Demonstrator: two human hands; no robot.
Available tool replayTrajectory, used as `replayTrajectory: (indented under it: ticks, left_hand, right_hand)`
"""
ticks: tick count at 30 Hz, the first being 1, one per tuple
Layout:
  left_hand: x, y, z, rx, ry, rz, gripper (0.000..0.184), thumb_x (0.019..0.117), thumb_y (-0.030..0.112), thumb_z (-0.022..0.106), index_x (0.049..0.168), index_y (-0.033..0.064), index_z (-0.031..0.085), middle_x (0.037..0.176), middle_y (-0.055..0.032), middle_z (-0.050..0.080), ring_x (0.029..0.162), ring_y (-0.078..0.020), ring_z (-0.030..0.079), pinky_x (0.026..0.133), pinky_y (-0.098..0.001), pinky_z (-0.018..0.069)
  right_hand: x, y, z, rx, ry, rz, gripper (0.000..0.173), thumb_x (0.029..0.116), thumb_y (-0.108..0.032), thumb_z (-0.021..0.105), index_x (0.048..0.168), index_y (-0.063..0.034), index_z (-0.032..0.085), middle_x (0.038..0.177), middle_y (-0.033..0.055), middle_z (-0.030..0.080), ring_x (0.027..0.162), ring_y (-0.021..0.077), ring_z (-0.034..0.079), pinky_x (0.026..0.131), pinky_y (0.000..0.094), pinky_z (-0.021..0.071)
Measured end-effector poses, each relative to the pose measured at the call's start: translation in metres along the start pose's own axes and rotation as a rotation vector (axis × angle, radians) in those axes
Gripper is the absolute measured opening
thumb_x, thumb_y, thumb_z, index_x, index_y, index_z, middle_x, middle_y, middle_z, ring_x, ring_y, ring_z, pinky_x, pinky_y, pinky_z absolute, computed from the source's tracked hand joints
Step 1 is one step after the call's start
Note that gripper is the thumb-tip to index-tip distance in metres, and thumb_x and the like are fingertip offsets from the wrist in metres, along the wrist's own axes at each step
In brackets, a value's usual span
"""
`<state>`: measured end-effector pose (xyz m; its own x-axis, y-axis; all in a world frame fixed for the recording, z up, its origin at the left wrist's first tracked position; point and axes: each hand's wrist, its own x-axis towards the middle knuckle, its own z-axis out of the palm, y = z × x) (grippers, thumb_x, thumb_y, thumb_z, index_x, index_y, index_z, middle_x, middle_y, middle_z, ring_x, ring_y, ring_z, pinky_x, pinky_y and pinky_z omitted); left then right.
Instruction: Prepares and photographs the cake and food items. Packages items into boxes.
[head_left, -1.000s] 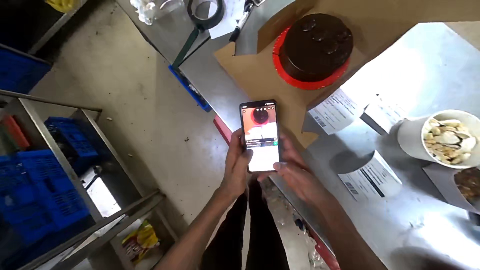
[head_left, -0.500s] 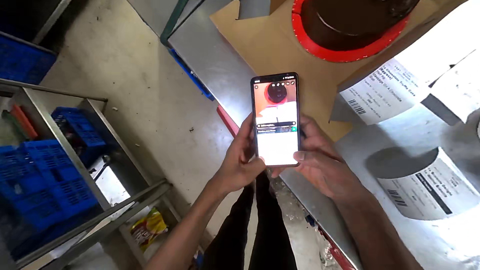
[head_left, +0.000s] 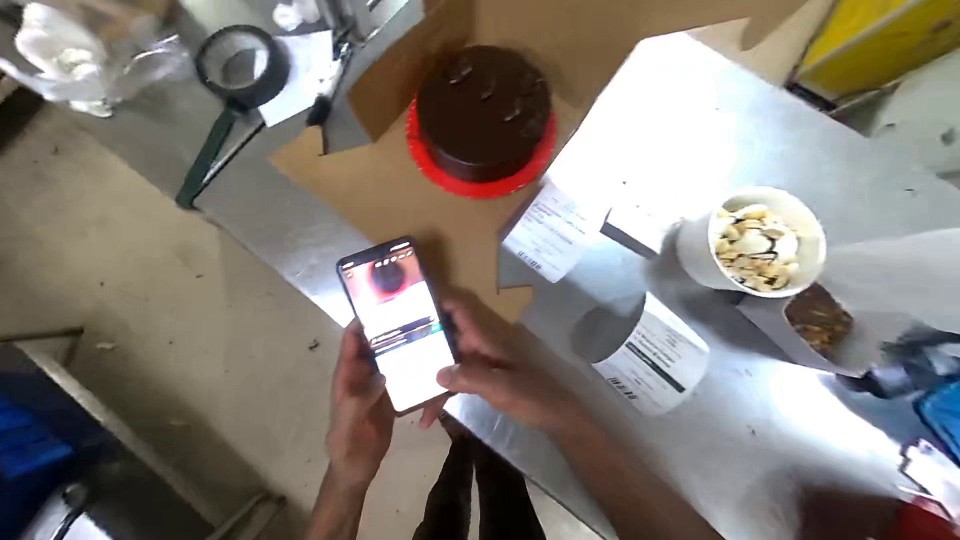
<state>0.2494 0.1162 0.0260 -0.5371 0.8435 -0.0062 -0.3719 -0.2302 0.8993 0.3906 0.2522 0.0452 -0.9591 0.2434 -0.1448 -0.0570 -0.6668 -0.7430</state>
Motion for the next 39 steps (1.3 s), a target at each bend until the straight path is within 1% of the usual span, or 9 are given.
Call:
replayTrajectory:
  ticks: [7,10,16,19,21,24,29,33,39]
  left_hand:
    - [0.004,-0.005,-0.004,0.016,-0.007,0.026,0.057,0.0932,0.028,0.064,0.147,0.0168,0.048,0.134,-0.0028,0.064,0.121,-0.0159,0.063,0.102,-0.0368,0.054]
    - [0.005,-0.004,-0.008,0.009,-0.038,0.012,0.058,0.0935,0.028,0.065,0.148,0.02,0.048,0.136,-0.002,0.064,0.122,-0.0159,0.063,0.102,-0.0368,0.0541]
    - [0.009,0.002,0.0,0.023,-0.002,0.006,0.061,0.0917,0.024,0.064,0.149,0.0163,0.045,0.135,-0.0014,0.064,0.122,-0.0157,0.063,0.102,-0.0366,0.054]
    - [0.012,-0.002,0.006,0.035,0.033,0.007,0.063,0.0885,0.022,0.064,0.148,0.0165,0.044,0.132,0.0004,0.066,0.118,-0.0139,0.065,0.098,-0.0346,0.0567]
    - [0.013,-0.004,0.005,0.027,0.005,-0.007,0.063,0.0905,0.027,0.063,0.149,0.0189,0.042,0.133,0.0019,0.064,0.118,-0.0124,0.064,0.097,-0.0338,0.0567]
    - [0.003,-0.004,-0.001,0.002,-0.028,-0.081,0.061,0.0933,0.038,0.066,0.15,0.0293,0.044,0.133,0.0061,0.064,0.115,-0.0085,0.065,0.094,-0.0316,0.0579]
    - [0.007,0.0,-0.004,0.007,-0.107,-0.136,0.068,0.09,0.018,0.057,0.154,0.0245,0.034,0.131,-0.0003,0.063,0.11,-0.0103,0.066,0.09,-0.0316,0.0582]
    - [0.006,0.003,-0.004,0.049,-0.127,-0.152,0.076,0.0871,0.017,0.062,0.156,0.0233,0.029,0.128,-0.0018,0.063,0.103,-0.0101,0.067,0.082,-0.0297,0.0601]
    - [0.007,0.009,0.004,0.141,-0.103,-0.169,0.081,0.0815,0.0,0.057,0.155,0.0181,0.028,0.122,-0.0053,0.066,0.097,-0.0123,0.07,0.076,-0.0285,0.0616]
  right_hand:
    - [0.003,-0.004,0.0,-0.001,-0.039,-0.057,0.064,0.0982,0.002,0.045,0.156,-0.0091,0.018,0.134,0.0171,0.056,0.107,0.0294,0.069,0.078,0.0463,0.064]
    - [0.005,-0.002,0.0,0.012,-0.047,-0.07,0.065,0.0969,0.004,0.044,0.155,-0.0087,0.017,0.133,0.0169,0.057,0.107,0.0296,0.069,0.078,0.0467,0.0639]
    - [0.006,0.003,-0.001,0.019,-0.034,-0.073,0.068,0.095,0.004,0.045,0.155,-0.0063,0.013,0.136,0.0175,0.055,0.108,0.029,0.069,0.077,0.0452,0.0642]
    - [0.006,0.003,-0.002,0.02,-0.018,-0.07,0.069,0.0954,0.004,0.044,0.155,-0.0068,0.013,0.137,0.0163,0.054,0.11,0.028,0.068,0.08,0.0448,0.0641]
    - [0.004,0.003,-0.005,-0.012,-0.004,-0.069,0.065,0.0966,0.002,0.044,0.155,-0.009,0.019,0.133,0.015,0.057,0.105,0.0268,0.07,0.08,0.0439,0.0641]
    - [0.0,0.011,-0.009,-0.012,-0.004,-0.054,0.065,0.0974,-0.003,0.046,0.157,-0.0211,0.028,0.128,0.0124,0.063,0.101,0.0258,0.071,0.079,0.0442,0.0639]
    - [0.003,0.014,-0.009,-0.015,0.044,-0.03,0.068,0.0956,-0.002,0.047,0.156,-0.0261,0.028,0.127,0.0142,0.064,0.096,0.029,0.072,0.072,0.0442,0.0647]
    - [0.002,0.014,-0.007,-0.068,0.077,-0.016,0.068,0.0965,-0.002,0.049,0.156,-0.0253,0.026,0.124,0.0168,0.064,0.09,0.0301,0.073,0.069,0.0421,0.0648]
    - [0.002,0.012,-0.003,-0.108,0.109,-0.008,0.066,0.0973,-0.002,0.052,0.154,-0.0261,0.028,0.12,0.0165,0.065,0.085,0.0287,0.073,0.067,0.0398,0.0647]
